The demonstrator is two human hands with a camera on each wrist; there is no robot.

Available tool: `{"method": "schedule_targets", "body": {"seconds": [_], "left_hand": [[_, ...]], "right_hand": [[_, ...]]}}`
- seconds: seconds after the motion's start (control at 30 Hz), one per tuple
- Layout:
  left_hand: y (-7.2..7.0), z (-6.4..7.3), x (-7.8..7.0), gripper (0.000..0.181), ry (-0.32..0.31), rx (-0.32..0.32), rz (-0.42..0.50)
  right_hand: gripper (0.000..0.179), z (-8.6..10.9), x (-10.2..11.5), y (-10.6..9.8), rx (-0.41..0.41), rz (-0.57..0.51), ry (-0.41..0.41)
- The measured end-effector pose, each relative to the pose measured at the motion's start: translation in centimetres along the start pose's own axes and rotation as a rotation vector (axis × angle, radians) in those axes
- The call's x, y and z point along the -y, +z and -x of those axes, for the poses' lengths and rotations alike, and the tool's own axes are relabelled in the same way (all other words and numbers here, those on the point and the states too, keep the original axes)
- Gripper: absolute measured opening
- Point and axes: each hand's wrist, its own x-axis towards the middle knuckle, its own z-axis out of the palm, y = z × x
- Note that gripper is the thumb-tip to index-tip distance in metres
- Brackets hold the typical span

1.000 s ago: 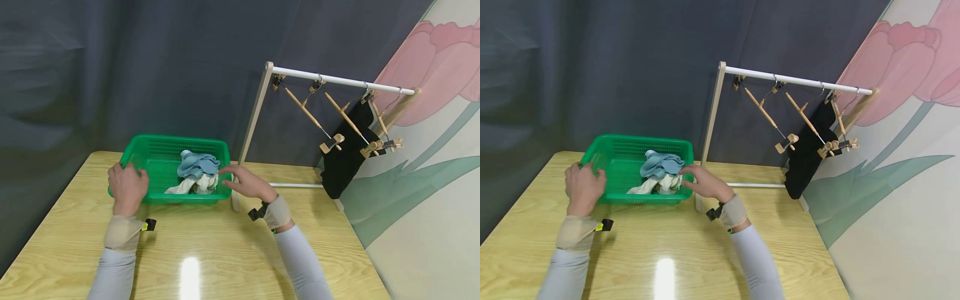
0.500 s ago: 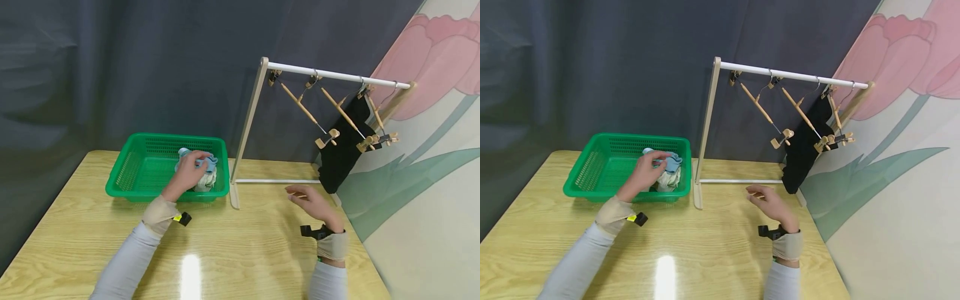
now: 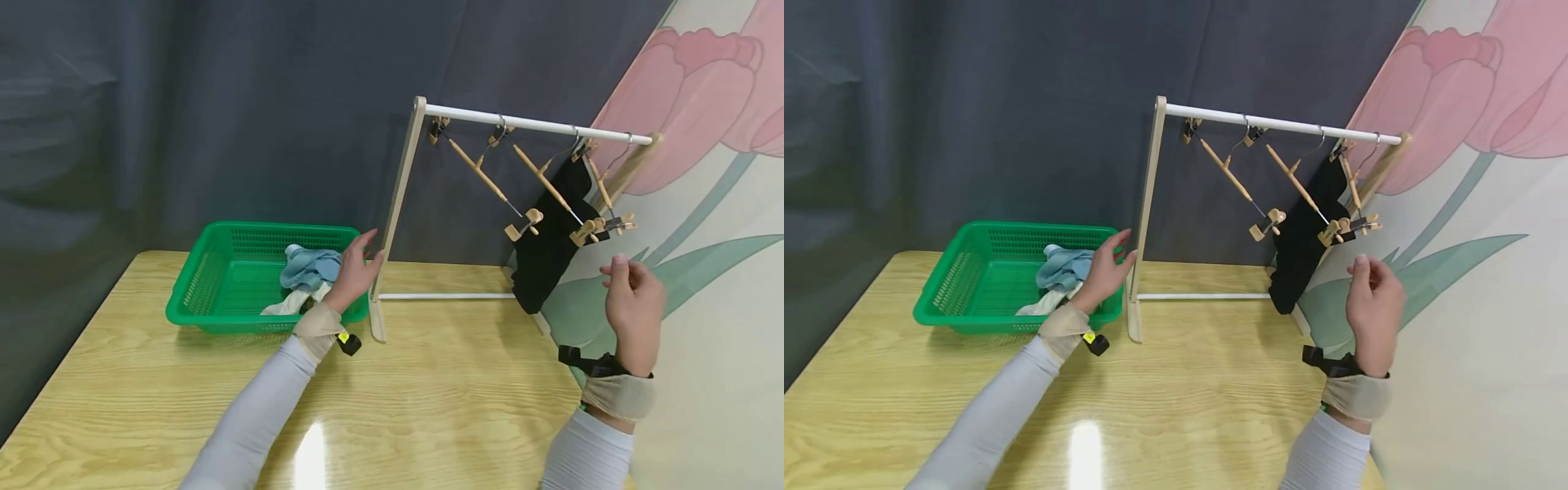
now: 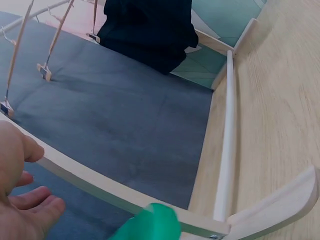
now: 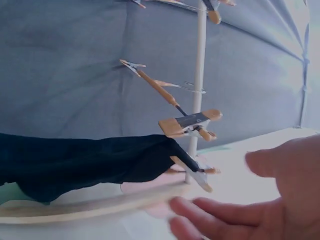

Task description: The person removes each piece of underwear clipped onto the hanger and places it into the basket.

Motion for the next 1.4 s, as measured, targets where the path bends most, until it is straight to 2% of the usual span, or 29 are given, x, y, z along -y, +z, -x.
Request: {"method": "schedule_targets", "body": {"seconds": [0.1,0.17,0.3,0.43,0.5,0.67,0.77,0.87,1.07,1.3,1.4], "left_hand": [[0.4,-0.4,0.4,0.050,0.008,-0.016,0.024],[0.6,-0.5,0.5,0.046,0.009,-0.033,0.063],[0.9,-0.6,0.4,0.039,-0.009,-0.065,0.128],[1.1,-0.7,0.2,0.039,-0.028,-0.073,0.125],[1.2,-0.9,0.1,0.040,-0.035,-0.072,0.125],[1.7,-1.3,0.1,0.041,-0.040,-0.073,0.147],[1.8,-1.4,0.2,0.039,-0.029,-0.084,0.139],[1.8,-1.4,0.5,0.038,-0.005,-0.088,0.095],[1.7,-1.4,0.6,0.038,0.033,-0.066,0.007],[1.7,-1.5,0.2,0.039,0.027,-0.057,-0.007],[1.6,-1.4,0.3,0.039,0.019,-0.053,-0.008]], "right_hand": [[0.058,-1.8,1.2,-0.1,-0.072,-0.038,0.025],[0.059,-3.1,1.8,-0.2,-0.086,-0.039,0.026],[0.063,-5.4,2.5,-0.3,-0.056,-0.015,0.007],[0.059,-7.2,2.4,-0.1,0.003,0.005,-0.058],[0.052,-8.0,2.3,0.2,0.015,-0.008,-0.088],[0.026,-8.9,1.9,0.7,0.000,-0.119,-0.093],[0.026,-9.1,1.9,0.9,0.007,-0.150,-0.096],[0.035,-9.3,1.9,0.9,0.021,-0.109,-0.107],[0.044,-9.9,1.5,1.4,0.009,0.045,-0.117],[0.025,-9.9,1.2,1.9,-0.058,0.220,-0.243],[0.023,-9.6,1.0,2.0,-0.078,0.305,-0.290]]}}
